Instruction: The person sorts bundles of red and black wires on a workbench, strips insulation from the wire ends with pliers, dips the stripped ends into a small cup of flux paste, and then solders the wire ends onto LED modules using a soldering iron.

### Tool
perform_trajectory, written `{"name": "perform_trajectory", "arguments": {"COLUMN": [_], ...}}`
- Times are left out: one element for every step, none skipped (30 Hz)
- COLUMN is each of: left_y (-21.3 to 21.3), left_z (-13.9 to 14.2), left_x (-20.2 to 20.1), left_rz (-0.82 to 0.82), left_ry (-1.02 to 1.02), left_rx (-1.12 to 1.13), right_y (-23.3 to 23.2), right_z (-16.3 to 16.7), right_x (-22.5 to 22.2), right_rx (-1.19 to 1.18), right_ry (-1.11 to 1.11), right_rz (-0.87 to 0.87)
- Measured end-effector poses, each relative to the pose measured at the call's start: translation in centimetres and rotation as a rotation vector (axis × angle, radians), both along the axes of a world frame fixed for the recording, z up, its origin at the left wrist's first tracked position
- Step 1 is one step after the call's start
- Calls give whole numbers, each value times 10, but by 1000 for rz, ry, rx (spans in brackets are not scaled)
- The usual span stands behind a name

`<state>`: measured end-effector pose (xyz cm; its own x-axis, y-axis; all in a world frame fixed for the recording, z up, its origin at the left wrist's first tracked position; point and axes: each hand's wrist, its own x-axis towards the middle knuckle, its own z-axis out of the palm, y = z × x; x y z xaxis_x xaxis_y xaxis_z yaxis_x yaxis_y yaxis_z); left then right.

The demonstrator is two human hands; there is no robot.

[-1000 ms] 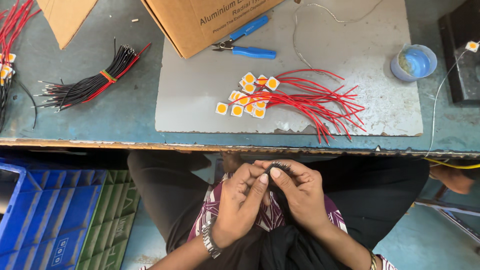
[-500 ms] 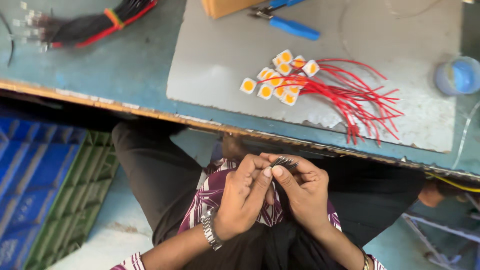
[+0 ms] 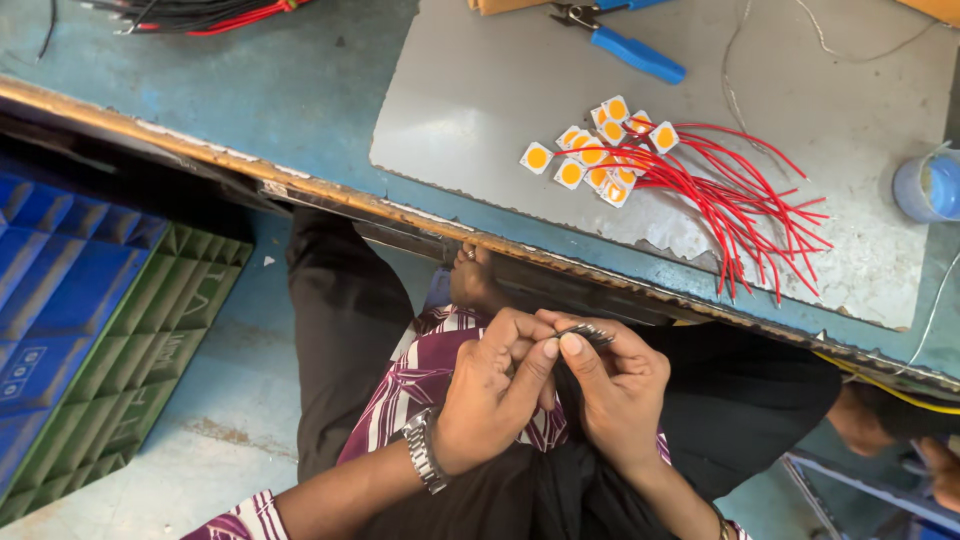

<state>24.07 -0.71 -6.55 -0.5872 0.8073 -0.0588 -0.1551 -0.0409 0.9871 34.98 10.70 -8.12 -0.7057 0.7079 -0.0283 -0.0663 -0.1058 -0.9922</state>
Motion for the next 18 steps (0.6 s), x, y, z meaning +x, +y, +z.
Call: {"name": "perform_trajectory", "arguments": {"left_y": [0,-1,-1,-1,0,1,2,3,5,7,8,10,12,13,16,18,20,23], "left_z": [1,1,2,3,3,4,5,6,7,8,9,9,10,12,13,14,16,17], "left_x": [-1,-3,-5,-6,-8,-9,-9,-10,-11,-13,-14,-15,-16,-16,-16,-16,-17,-18], "left_rz": [-20,-47,-75,-102,-134,-166,-196,-220,-243,-264,-280,-297,-313,-268,-224,-181,-177,-172], "left_ry": [21,76,130,183,198,213,227,250,275,300,321,342,363,400,439,478,444,413], "left_rx": [-15,-20,-25,-30,-11,7,24,-7,-37,-67,-89,-110,-132,-66,3,74,87,101], "right_y": [-1,-1,-1,-2,-2,-1,-1,-1,0,0,0,0,1,2,4,6,10,14], "right_z": [-1,-3,-4,-6,-8,-9,-10,-11,-12,-12,-12,-12,-11,-9,-7,-5,-2,1], "right_x": [3,5,8,11,14,17,19,22,23,24,24,24,24,23,22,20,18,15], "right_rx": [9,17,25,7,-10,-26,-53,-80,-105,-121,-137,-153,-151,-148,-145,-110,-74,-37], "right_ry": [7,13,18,29,41,53,47,42,38,51,63,75,91,107,124,93,63,35], "right_rz": [-9,-19,-29,-31,-33,-34,-40,-45,-49,-55,-62,-70,-67,-65,-64,-66,-69,-72]}}
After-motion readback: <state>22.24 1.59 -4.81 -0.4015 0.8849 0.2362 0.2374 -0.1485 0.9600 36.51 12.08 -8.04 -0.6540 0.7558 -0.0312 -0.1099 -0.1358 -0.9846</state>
